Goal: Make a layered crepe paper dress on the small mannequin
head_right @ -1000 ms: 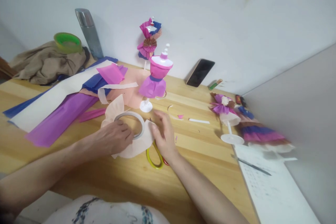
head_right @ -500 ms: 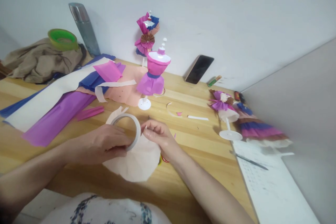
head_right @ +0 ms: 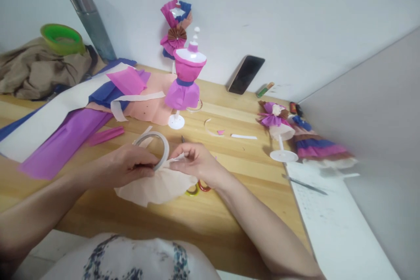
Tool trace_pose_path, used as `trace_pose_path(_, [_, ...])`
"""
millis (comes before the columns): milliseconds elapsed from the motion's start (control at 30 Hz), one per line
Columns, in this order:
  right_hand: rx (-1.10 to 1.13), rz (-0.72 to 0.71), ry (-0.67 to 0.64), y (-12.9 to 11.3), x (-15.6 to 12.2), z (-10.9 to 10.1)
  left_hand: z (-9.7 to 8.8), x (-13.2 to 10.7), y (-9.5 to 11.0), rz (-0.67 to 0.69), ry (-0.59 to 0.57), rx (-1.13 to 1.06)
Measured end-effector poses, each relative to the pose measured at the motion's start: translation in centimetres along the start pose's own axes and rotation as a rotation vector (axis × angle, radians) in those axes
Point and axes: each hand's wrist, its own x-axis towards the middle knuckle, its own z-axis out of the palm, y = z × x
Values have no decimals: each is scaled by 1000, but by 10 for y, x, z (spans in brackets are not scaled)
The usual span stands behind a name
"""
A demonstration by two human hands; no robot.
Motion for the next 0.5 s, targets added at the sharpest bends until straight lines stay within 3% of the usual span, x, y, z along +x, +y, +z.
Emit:
trace_pose_path(133, [-446,-350,139,-7,-6,1,2,1,-5,12,26,60])
trace_pose_path(200, [-621,-445,152,-12,-9,0,5,1,-7,28,51,120])
trace_pose_path(367, [-472,-335,209,-10,-4,-2,14,-2,-9,100,152,425])
trace_pose_path(500, [-296,-168,116,-2,4,-1,14,-2,-10,98,138,461])
